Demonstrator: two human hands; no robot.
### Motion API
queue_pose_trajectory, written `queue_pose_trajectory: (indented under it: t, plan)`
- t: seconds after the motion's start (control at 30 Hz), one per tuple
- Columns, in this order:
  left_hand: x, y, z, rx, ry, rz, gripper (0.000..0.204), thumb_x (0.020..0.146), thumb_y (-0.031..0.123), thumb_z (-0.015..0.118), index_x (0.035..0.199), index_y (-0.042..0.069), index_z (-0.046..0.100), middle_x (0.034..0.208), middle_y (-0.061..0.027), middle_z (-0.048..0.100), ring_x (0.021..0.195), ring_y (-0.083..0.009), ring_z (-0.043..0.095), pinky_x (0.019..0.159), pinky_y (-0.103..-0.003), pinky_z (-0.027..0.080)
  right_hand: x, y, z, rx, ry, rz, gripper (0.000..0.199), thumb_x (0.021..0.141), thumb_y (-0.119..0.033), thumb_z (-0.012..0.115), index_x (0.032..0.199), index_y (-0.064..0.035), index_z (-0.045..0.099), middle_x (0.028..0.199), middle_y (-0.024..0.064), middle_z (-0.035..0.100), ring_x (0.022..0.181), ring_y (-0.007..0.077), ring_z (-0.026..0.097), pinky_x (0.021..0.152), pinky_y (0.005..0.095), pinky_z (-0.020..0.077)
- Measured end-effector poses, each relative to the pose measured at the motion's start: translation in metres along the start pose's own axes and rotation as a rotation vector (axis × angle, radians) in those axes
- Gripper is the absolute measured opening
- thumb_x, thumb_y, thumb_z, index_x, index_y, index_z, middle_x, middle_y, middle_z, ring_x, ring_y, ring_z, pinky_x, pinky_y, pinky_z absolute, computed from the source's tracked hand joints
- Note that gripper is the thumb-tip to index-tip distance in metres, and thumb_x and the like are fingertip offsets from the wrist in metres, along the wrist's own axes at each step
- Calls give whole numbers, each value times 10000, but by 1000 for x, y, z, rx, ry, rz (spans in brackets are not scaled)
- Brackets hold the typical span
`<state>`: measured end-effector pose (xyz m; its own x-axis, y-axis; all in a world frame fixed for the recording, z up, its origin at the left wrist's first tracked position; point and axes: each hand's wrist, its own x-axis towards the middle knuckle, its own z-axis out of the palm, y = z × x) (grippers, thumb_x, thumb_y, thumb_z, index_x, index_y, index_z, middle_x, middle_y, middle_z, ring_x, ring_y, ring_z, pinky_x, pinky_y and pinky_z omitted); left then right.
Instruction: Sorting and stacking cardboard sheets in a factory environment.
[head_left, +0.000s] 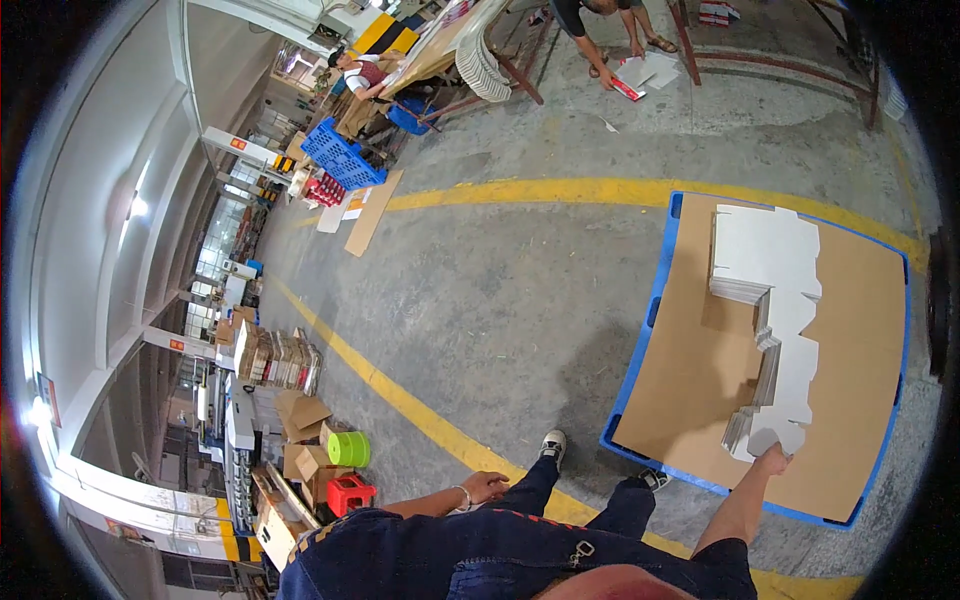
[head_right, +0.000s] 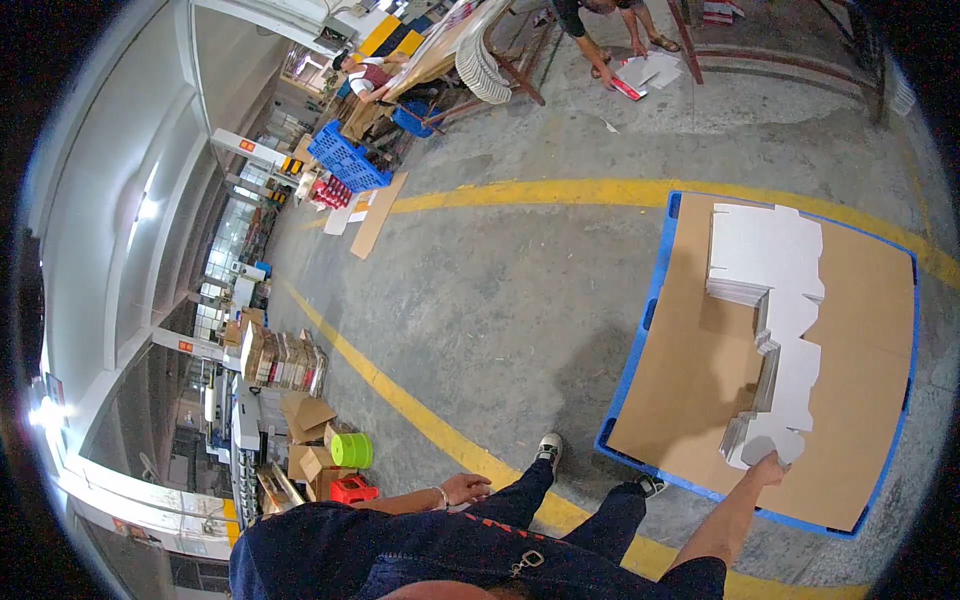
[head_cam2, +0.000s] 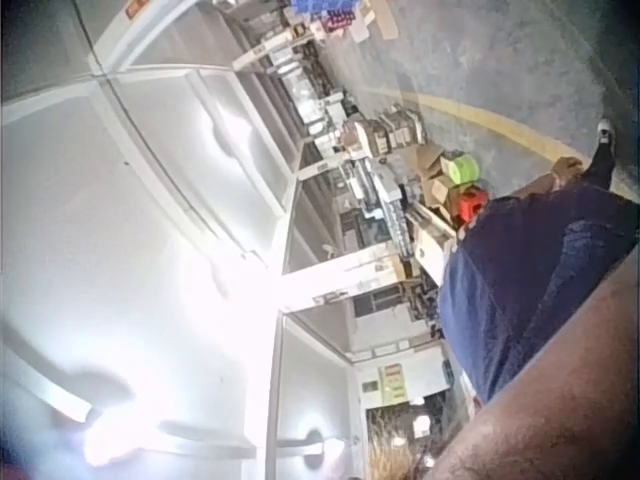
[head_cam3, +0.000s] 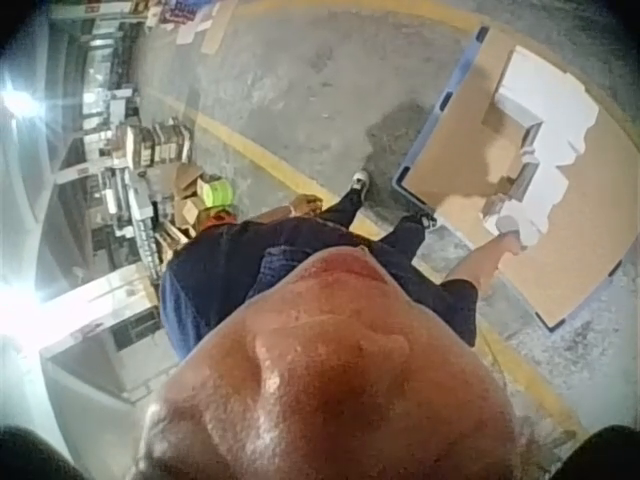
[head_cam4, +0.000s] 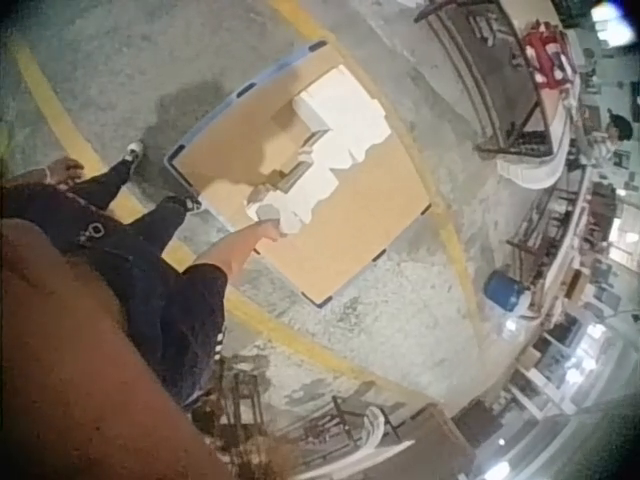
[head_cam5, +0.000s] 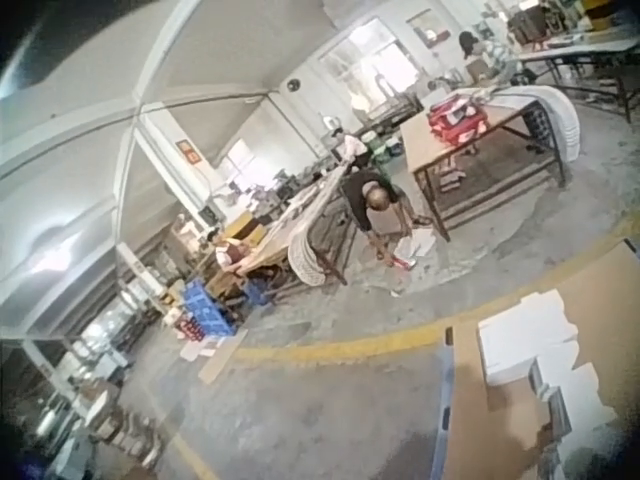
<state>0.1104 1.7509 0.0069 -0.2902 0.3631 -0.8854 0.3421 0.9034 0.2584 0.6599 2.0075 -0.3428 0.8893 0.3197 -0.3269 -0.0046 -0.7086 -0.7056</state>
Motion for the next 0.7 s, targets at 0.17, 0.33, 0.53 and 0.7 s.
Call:
queue_pose_trajectory:
  t: [0.17,0.33,0.53,0.7]
  plan:
    - [15,25,5,36,-22,53,408,855,253,623,1189,25,568,903,-95,677,762,-151,657,651,-267,518,12,19,-3,-30,86,-107,570,700,-230,700,1171,56,552,1092,219,612,915,342,629,789,439,524]
    - [21,44,6,94,-72,39,419,896,259,586,1240,28,520,954,-94,667,809,-164,658,714,-300,537,-1,-10,-10,289,43,225,497,699,-171,712,1098,94,580,1045,238,617,840,339,640,707,443,557]
    - [35,61,10,94,-118,58,428,896,265,588,1242,23,517,980,-93,669,815,-158,656,707,-281,534,33,6,-21,410,3,323,496,692,-149,728,1078,116,565,962,232,637,801,336,643,691,442,564]
    - [23,67,13,31,-67,53,415,853,285,635,1192,55,571,904,-61,662,766,-133,638,658,-267,519,12,-3,-3,304,80,239,484,698,-152,723,1079,104,572,954,214,644,788,329,644,689,431,559]
